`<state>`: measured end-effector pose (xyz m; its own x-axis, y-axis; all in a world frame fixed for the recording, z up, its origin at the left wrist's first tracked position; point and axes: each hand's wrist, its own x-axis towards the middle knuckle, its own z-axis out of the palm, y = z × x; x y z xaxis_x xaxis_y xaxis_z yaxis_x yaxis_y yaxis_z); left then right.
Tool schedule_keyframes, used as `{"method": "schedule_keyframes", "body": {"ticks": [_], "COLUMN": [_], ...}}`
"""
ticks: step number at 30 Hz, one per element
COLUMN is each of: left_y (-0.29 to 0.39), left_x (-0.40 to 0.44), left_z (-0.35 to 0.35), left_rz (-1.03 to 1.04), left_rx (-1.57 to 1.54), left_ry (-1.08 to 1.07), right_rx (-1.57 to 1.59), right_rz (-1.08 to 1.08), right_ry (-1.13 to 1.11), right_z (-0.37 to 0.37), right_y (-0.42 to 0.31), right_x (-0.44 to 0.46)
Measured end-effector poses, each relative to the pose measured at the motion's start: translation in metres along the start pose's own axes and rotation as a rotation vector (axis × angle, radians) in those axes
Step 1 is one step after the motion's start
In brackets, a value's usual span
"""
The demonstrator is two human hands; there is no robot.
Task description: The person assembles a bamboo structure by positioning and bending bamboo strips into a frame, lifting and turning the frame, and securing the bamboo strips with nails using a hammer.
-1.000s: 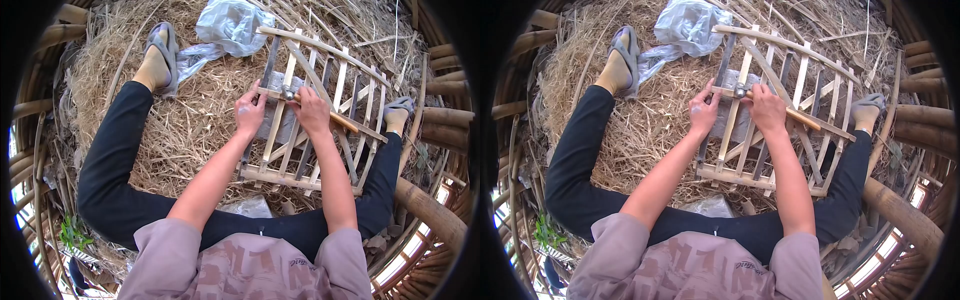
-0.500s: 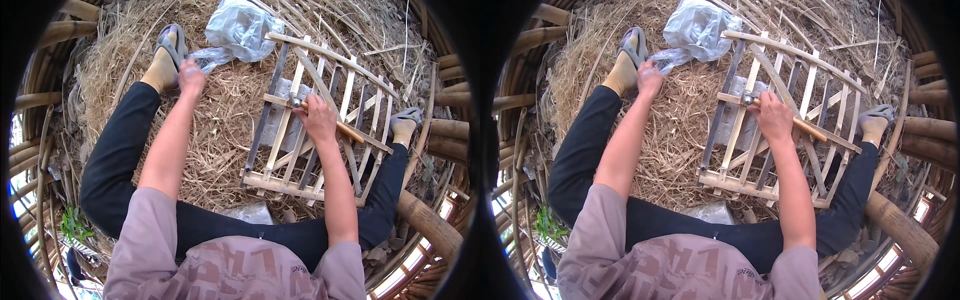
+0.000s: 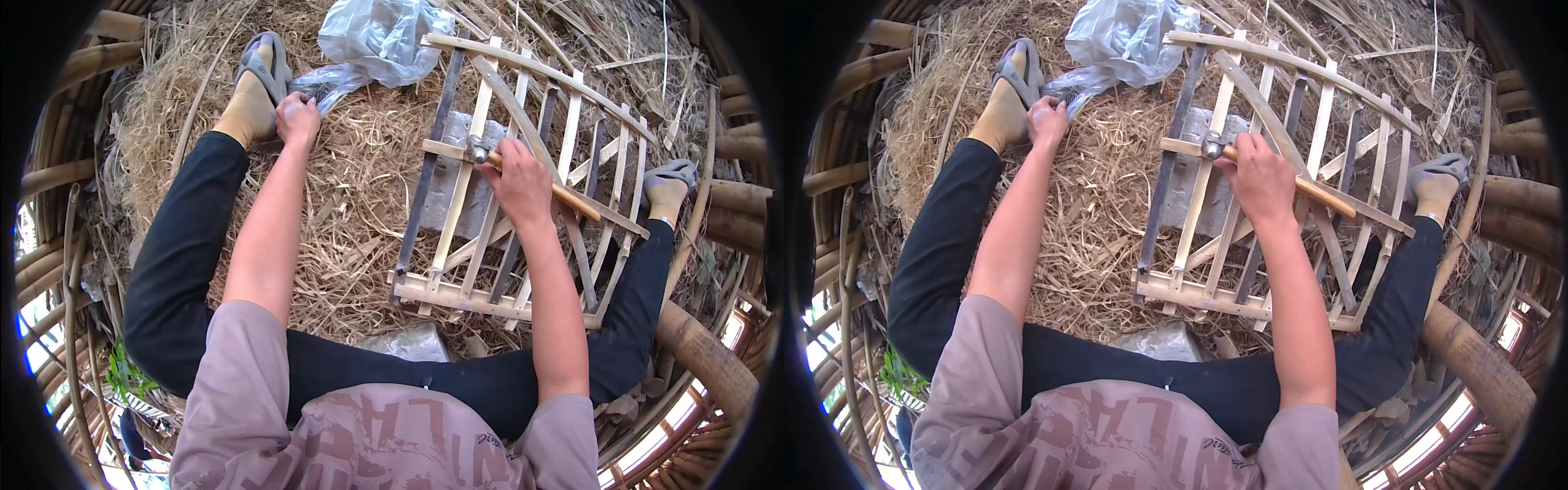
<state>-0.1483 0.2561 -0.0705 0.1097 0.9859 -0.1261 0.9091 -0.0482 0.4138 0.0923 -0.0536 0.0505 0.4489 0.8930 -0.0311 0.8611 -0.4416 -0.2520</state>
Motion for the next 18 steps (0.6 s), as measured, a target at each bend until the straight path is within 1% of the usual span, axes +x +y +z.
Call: {"method": "schedule_keyframes", "body": {"ticks": [3, 9, 12, 15, 18], "left_y": [0.003, 0.0, -0.007, -0.004, 0.006], "left_x": [0.005, 0.009, 0.016, 0.011, 0.003], "left_z": [-0.002, -0.005, 0.001, -0.007, -0.023], "left_rz": [-0.046, -0.055, -0.077, -0.036, -0.029], "left_rx": [0.022, 0.008, -0.065, -0.13, -0.32], "left_ry": [-0.023, -0.029, -0.014, 0.088, 0.078], "right_rx": [-0.001, -0.007, -0.008, -0.001, 0.007], "right_rz": [0.013, 0.016, 0.026, 0.022, 0.017], "right_ry": [-0.01, -0.006, -0.023, -0.022, -0.015], "right_z": [0.001, -0.002, -0.002, 0.0, 0.001], "right_y": [-0.001, -0.003, -0.002, -0.001, 0.001], "right_x": [0.001, 0.001, 0.001, 0.001, 0.001]}}
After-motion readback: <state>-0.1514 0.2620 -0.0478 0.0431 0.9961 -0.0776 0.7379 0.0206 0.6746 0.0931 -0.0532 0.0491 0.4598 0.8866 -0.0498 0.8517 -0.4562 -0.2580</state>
